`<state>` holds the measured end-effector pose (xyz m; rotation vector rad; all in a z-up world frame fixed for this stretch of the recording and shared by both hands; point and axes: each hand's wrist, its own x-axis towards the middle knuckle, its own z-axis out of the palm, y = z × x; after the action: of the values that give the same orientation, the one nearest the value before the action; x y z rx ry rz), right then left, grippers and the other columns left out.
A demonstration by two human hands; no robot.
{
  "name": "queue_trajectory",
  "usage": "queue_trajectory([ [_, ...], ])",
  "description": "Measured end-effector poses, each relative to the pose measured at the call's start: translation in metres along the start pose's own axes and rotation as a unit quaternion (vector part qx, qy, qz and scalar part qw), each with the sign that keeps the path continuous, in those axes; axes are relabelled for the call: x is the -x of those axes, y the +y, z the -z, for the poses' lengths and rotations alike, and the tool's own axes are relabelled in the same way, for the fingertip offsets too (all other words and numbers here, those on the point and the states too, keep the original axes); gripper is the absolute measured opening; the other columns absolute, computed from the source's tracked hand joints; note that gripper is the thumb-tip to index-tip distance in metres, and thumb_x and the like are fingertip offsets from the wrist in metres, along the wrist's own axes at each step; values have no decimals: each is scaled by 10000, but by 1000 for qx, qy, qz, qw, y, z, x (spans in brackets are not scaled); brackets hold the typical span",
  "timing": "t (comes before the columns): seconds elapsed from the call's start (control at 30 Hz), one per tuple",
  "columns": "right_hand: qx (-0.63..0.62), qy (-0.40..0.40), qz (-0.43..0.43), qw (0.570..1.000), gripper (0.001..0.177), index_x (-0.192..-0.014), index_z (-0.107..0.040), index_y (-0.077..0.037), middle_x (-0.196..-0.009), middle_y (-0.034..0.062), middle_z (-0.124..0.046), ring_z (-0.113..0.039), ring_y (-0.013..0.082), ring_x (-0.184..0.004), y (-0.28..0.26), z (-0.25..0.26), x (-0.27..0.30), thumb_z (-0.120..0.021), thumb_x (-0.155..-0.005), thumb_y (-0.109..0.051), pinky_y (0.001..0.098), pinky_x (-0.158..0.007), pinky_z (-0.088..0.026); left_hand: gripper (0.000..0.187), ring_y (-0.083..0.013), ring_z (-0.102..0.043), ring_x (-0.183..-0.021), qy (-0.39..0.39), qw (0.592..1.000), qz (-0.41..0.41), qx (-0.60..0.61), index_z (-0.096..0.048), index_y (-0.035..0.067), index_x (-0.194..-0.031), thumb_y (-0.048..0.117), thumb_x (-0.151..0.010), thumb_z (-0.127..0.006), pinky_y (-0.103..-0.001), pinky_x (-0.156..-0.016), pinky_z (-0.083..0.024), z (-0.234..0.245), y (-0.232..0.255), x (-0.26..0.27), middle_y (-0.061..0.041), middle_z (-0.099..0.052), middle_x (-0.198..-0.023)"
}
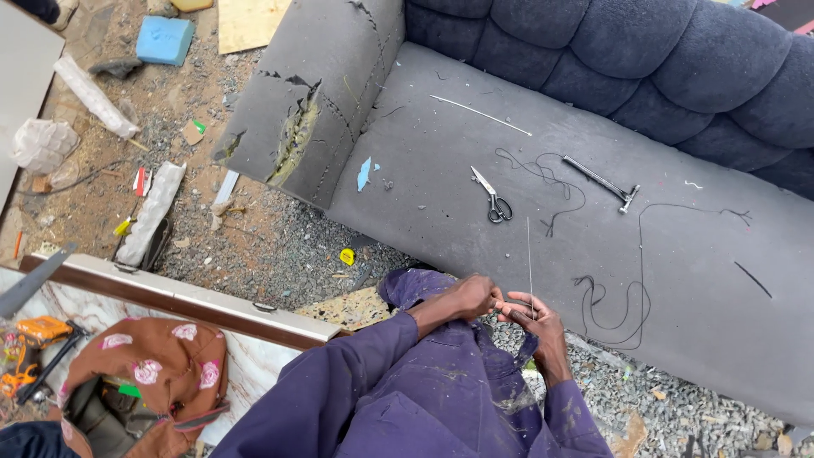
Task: The person cuts a section of grey foam using a utility knife, then measures and marks points on a large piece of foam using a tape measure and a pencil, and uses an awl to pierce holes in the material.
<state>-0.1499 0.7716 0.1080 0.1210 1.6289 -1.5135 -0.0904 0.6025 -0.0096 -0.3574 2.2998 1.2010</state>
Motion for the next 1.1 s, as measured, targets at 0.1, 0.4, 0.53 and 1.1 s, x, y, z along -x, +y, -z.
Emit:
queue_trajectory([
  [0.1, 110, 62, 46, 991, 368, -1219, -717, -33, -965, 177, -806, -785, 237, -779, -1, -14, -3, -804, -862, -63, 335, -711, -606, 227, -399, -750, -913, 0, 999, -4, -49, -784, 116, -904, 271, -895, -619, -556, -769, -593, -2, -15, -34, -140, -772, -854],
  [0.4, 211, 204, -9, 956, 357, -1093, -789, -288, -865, -54, -810, -762, 115, -789, -20, -9, -7, -887, -750, -292, 224, -732, -546, 175, -435, -739, -964, -43, 992, -96, -64, -747, 52, -937, 215, -879, -726, -539, -855, -595, 85, 53, 10, -173, -778, -887],
  [0.53, 31, 187, 17, 982, 387, -1158, -786, -173, -950, 63, -810, -753, 138, -847, -11, -16, -1, -874, -782, -161, 282, -791, -580, 416, -320, -749, -895, -134, 976, -164, 58, -690, 67, -1209, 188, -830, -811, -483, -809, -586, 80, 56, -1, -133, -771, -953],
  [1.1, -38, 291, -45, 955, 259, -1003, -735, -23, -691, 127, -741, -729, 168, -565, 34, 67, 72, -658, -991, -269, 194, -476, -537, 440, -338, -749, -942, -51, 985, -89, -135, -640, 236, -1286, 250, -849, -689, -546, -1115, -412, 46, 7, -35, -21, -755, -794],
])
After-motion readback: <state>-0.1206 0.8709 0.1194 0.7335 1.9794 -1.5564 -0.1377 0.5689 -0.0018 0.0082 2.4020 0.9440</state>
